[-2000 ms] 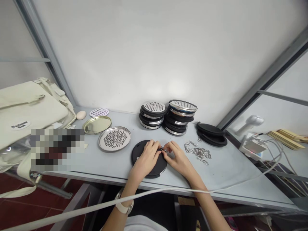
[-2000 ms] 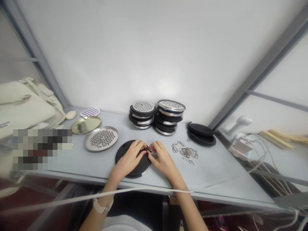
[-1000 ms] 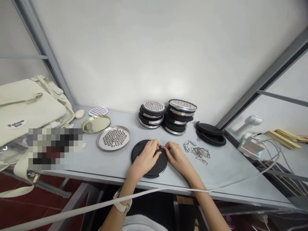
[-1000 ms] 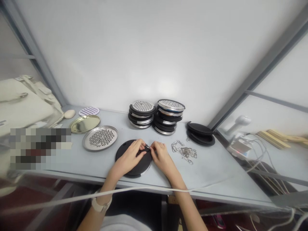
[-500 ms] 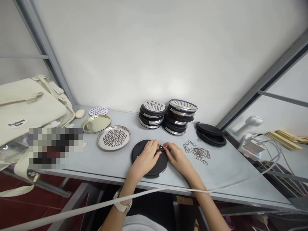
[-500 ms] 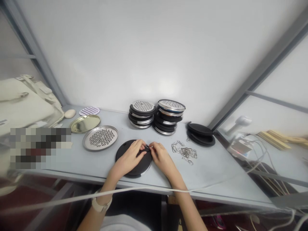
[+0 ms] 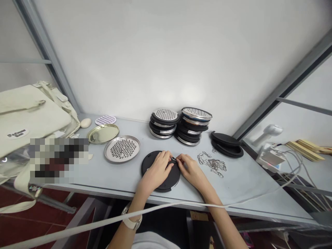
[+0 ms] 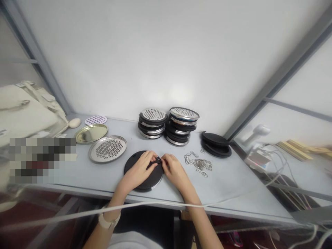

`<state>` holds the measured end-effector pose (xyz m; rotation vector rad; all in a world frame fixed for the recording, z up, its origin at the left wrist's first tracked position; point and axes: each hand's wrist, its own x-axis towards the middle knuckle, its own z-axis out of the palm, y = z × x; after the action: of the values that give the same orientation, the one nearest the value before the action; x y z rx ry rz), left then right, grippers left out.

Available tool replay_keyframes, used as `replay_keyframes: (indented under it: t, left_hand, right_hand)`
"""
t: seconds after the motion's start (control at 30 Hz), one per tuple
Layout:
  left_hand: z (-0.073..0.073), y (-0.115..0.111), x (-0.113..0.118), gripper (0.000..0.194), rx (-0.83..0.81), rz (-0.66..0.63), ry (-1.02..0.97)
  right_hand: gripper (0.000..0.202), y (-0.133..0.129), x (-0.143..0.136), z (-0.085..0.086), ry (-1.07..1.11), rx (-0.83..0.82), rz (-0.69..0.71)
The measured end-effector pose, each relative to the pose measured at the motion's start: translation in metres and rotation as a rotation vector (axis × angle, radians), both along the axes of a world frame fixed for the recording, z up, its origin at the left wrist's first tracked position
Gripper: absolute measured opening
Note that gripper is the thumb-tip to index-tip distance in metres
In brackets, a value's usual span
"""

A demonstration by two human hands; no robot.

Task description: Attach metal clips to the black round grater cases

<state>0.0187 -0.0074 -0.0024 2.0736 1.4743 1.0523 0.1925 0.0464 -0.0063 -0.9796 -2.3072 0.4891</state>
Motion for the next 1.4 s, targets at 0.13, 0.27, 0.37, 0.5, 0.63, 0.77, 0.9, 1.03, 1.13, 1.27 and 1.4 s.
replay_keyframes:
  t: [0.13, 0.27, 0.37, 0.5, 0.63, 0.77, 0.9, 1.03, 1.13, 1.27, 1.4]
  left_hand:
    - [0.000, 0.001, 0.000, 0.012, 0.003, -0.002, 0.025]
    - [0.000, 0.001, 0.001, 0.020, -0.007, -0.008, 0.052]
    - [0.001, 0.000, 0.000, 0.026, -0.019, -0.018, 0.060]
    - [0.003, 0.000, 0.000, 0.025, -0.020, -0.032, 0.063]
    - [0.003, 0.001, 0.000, 0.025, -0.022, -0.033, 0.065]
    - [0.002, 0.002, -0.001, 0.026, -0.020, -0.032, 0.067]
    - [0.000, 0.002, -0.001, 0.026, -0.009, -0.036, 0.064]
    - [0.000, 0.003, -0.001, 0.027, -0.008, -0.034, 0.070]
    - [0.000, 0.003, -0.001, 0.027, -0.009, -0.033, 0.071]
    - [0.001, 0.003, -0.001, 0.028, -0.015, -0.029, 0.079]
    - [0.001, 0.003, -0.001, 0.029, -0.017, -0.031, 0.085]
  right_hand:
    - [0.015, 0.000, 0.000, -0.002, 0.000, -0.001, -0.007]
    - [0.015, 0.000, 0.001, -0.003, 0.001, 0.001, -0.018]
    - [0.015, -0.001, 0.000, -0.003, -0.010, 0.002, -0.021]
    - [0.015, -0.001, 0.000, -0.002, -0.022, 0.008, -0.028]
    - [0.016, 0.000, 0.000, -0.003, -0.029, 0.025, -0.035]
    - [0.015, 0.001, 0.000, -0.005, -0.038, 0.031, -0.052]
    - [0.013, 0.001, 0.000, -0.007, -0.051, 0.025, -0.054]
    - [0.014, 0.001, 0.000, -0.007, -0.058, 0.029, -0.060]
    - [0.016, 0.002, 0.000, -0.008, -0.090, 0.042, -0.079]
    - [0.019, 0.003, -0.001, -0.011, -0.142, 0.065, -0.094]
    - [0.022, 0.004, 0.000, -0.012, -0.180, 0.070, -0.088]
